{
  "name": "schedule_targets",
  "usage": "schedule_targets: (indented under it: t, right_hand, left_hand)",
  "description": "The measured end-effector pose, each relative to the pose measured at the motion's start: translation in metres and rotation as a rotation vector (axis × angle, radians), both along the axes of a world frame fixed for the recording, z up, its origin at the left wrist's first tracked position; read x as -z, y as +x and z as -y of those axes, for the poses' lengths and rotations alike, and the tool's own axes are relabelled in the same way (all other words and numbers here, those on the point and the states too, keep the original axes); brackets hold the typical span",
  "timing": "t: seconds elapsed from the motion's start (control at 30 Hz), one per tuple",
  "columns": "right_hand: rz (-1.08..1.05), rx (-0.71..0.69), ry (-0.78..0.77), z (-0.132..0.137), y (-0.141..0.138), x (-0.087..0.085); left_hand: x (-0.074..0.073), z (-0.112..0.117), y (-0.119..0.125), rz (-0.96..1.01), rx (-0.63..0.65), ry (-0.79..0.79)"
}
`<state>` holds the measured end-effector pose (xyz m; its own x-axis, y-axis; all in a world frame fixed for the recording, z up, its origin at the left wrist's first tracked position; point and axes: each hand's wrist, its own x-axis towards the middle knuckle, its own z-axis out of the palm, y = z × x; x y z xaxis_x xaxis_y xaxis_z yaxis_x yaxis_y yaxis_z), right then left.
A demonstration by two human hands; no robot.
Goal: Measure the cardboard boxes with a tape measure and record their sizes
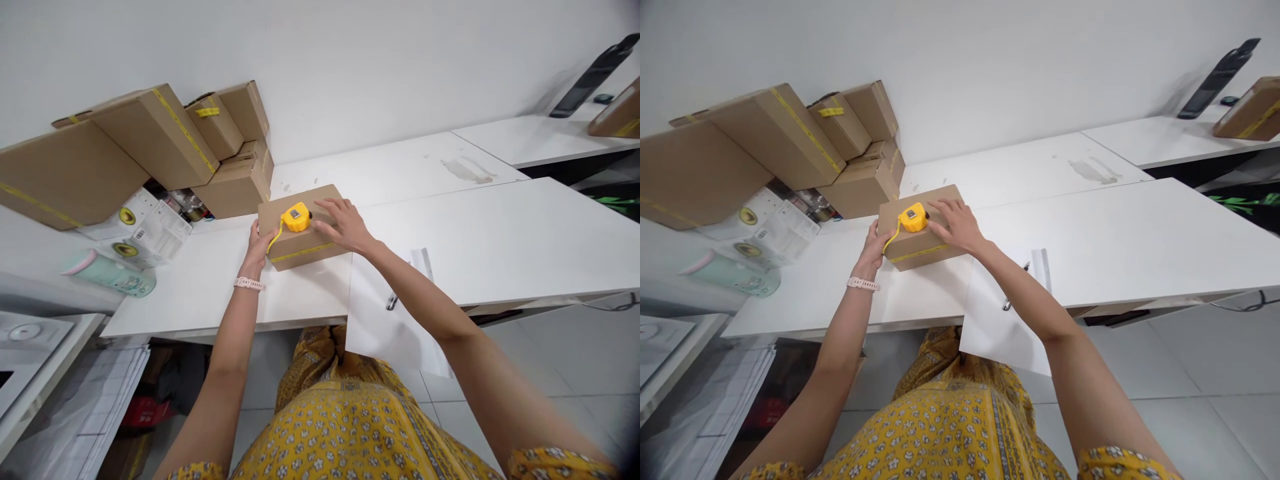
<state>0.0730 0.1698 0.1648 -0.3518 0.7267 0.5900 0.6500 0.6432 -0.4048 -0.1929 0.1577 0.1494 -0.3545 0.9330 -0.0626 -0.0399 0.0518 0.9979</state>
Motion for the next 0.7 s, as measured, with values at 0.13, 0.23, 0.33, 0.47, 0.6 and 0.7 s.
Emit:
schedule_targets:
  t: [0.13,0.23,0.33,0.47,0.6,0.7]
  right_hand:
    - [0.018,0.163,0.009,0.007,0.031,0.007]
    - [-0.029,0.555,-0.056,0.062,0.097,0.044]
    - [-0.049,0.963,-0.333,0.146,0.152,0.092]
    - [-0.322,0.962,-0.894,0.224,0.166,0.139]
    - [-0.6,0.763,-0.945,0.231,0.156,0.147]
    - [-0.566,0.752,-0.885,0.217,0.172,0.13]
  left_hand:
    - [0.001,-0.003,0.011,-0.003,0.039,0.0]
    - [0.002,-0.003,0.01,-0.016,0.036,0.01]
    - [0.004,-0.006,0.007,-0.012,0.048,0.013]
    - [0.004,-0.018,0.011,0.001,0.078,0.002]
    - [0.0,-0.035,0.02,0.035,0.113,0.002]
    - [-0.003,-0.048,0.025,0.056,0.151,-0.03]
